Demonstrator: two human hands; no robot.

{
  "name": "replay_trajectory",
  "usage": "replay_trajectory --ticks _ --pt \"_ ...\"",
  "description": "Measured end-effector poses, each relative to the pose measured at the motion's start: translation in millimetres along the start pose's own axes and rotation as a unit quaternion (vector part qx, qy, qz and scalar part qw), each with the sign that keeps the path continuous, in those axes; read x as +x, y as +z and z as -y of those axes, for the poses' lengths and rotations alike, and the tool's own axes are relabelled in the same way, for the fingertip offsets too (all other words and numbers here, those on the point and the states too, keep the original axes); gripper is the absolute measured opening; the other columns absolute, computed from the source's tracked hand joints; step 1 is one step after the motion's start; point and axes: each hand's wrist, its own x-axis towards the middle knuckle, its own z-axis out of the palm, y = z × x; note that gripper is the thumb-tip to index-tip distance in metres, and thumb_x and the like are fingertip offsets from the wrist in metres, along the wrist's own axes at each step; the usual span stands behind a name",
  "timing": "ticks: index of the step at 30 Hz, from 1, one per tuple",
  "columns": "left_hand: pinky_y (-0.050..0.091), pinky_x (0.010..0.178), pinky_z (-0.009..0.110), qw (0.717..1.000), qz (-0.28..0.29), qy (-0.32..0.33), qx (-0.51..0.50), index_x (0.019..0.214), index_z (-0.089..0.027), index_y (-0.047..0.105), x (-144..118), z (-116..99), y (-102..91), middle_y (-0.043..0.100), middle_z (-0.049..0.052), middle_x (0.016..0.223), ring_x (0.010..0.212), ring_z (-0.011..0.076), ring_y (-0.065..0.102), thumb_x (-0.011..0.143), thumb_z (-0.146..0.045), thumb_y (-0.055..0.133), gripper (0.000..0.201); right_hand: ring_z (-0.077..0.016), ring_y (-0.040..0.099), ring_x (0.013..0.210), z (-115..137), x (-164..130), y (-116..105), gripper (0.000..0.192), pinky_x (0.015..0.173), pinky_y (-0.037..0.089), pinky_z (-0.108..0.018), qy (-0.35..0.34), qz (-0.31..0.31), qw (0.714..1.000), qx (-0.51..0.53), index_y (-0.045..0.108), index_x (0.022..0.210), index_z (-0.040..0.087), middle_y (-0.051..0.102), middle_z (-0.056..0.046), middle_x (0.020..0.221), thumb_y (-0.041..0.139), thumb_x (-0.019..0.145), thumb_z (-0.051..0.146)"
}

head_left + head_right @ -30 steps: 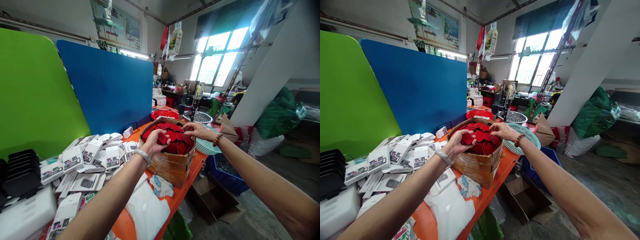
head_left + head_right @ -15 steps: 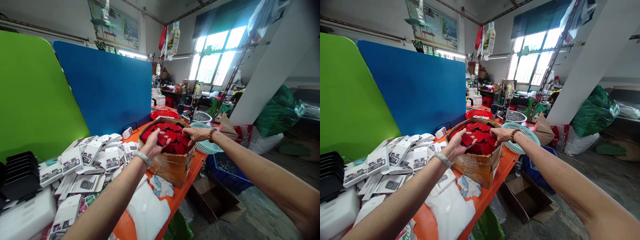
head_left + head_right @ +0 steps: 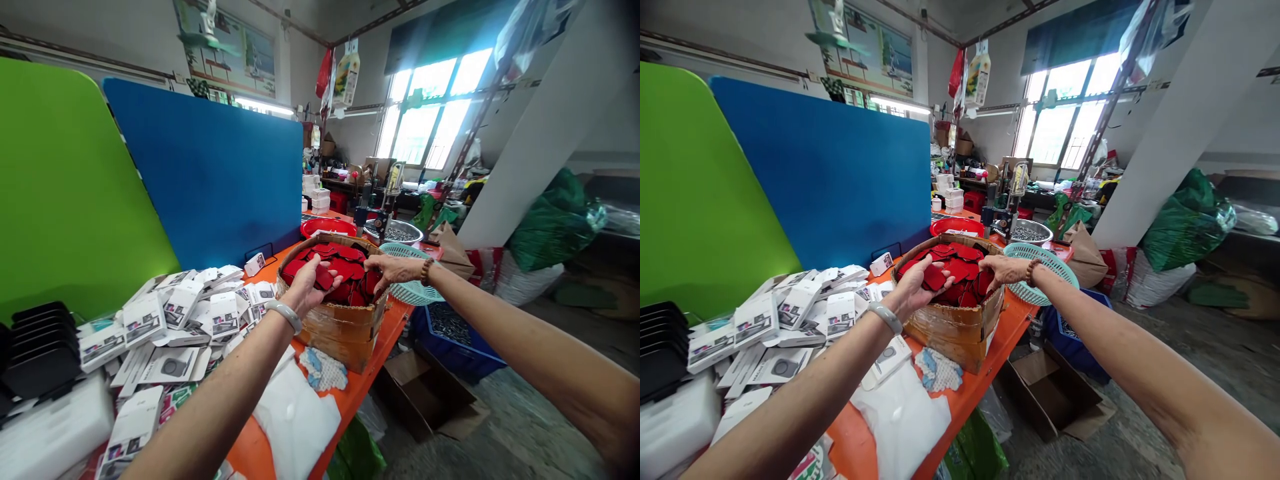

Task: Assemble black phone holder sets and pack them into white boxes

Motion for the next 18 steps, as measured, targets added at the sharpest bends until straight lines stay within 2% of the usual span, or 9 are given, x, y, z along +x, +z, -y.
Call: replay_trajectory --ticks 2,4,6,9,11,13,16,18 --pt "0.059 0.064 0.036 1.0 0.002 0.001 -0.003 0.073 -0.013 0.056 -1.4 0.2 0.1 0.059 0.005 0.064 0.061 0.015 0.062 0.093 -0.03 0.049 0.027 -0.016 0.051 0.074 -2.3 -3.8 0.5 0.04 0.065 0.038 -0.026 -0.008 0.006 0.995 0.103 0.05 0.071 0.02 0.056 0.002 0.077 0.079 0.056 0.043" --pt "0.059 0.064 0.036 1.0 0.003 0.003 -0.007 0.073 -0.012 0.056 -2.0 0.7 -0.1 0.059 0.004 0.063 0.06 0.015 0.062 0.093 -0.03 0.05 0.027 -0.015 0.053 0.073 -3.8 -7.0 1.4 0.038 0.065 0.041 -0.026 -0.01 -0.005 0.976 0.216 0.05 0.072 0.019 0.057 0.003 0.077 0.078 0.059 0.042" --pt "0.059 0.064 0.035 1.0 0.004 0.003 -0.012 0.072 -0.013 0.056 -1.8 1.1 -0.6 0.059 0.004 0.062 0.058 0.0142 0.061 0.092 -0.03 0.05 0.028 -0.0144 0.056 0.074 -2.0 -8.3 2.9 0.037 0.069 0.045 -0.028 -0.008 -0.043 0.947 0.319 0.053 0.076 0.019 0.06 0.003 0.079 0.08 0.059 0.038" --pt "0.058 0.064 0.034 1.0 0.006 -0.001 -0.022 0.075 -0.012 0.057 -2.2 0.1 -0.9 0.059 0.004 0.061 0.056 0.0137 0.06 0.092 -0.033 0.051 0.028 -0.0142 0.06 0.074 12.4 -6.0 5.6 0.039 0.075 0.049 -0.031 0.004 -0.085 0.887 0.453 0.056 0.084 0.018 0.064 0.002 0.082 0.082 0.059 0.032" --pt "0.058 0.064 0.034 1.0 0.007 -0.001 -0.03 0.078 -0.013 0.059 -6.7 -2.2 -0.5 0.062 0.004 0.063 0.058 0.0148 0.062 0.091 -0.035 0.053 0.027 -0.0147 0.062 0.074 31.8 -3.3 7.2 0.04 0.077 0.051 -0.033 0.0 -0.086 0.855 0.511 0.057 0.087 0.018 0.065 0.001 0.083 0.083 0.058 0.03" --pt "0.058 0.066 0.035 0.999 0.016 0.005 -0.041 0.083 -0.013 0.062 -18.0 -5.4 -1.3 0.065 0.005 0.067 0.061 0.0161 0.064 0.09 -0.036 0.055 0.025 -0.0154 0.063 0.076 58.0 -2.0 9.0 0.04 0.078 0.051 -0.034 -0.023 -0.073 0.839 0.54 0.058 0.09 0.018 0.066 0.0 0.084 0.082 0.059 0.028" --pt "0.056 0.073 0.035 0.995 0.063 0.026 -0.079 0.096 -0.015 0.066 -49.9 -8.7 -12.6 0.07 0.006 0.076 0.067 0.0171 0.066 0.091 -0.036 0.054 0.025 -0.0166 0.063 0.08 103.2 -5.3 15.8 0.037 0.079 0.052 -0.034 -0.065 -0.048 0.834 0.546 0.06 0.093 0.017 0.067 -0.001 0.088 0.08 0.063 0.027" --pt "0.055 0.077 0.036 0.991 0.082 0.022 -0.105 0.103 -0.015 0.066 -78.4 -7.0 -31.7 0.072 0.007 0.081 0.07 0.018 0.067 0.092 -0.039 0.051 0.03 -0.0174 0.062 0.084 132.6 -9.7 26.9 0.035 0.081 0.051 -0.033 -0.085 -0.024 0.842 0.532 0.061 0.095 0.017 0.067 -0.001 0.091 0.078 0.065 0.027"
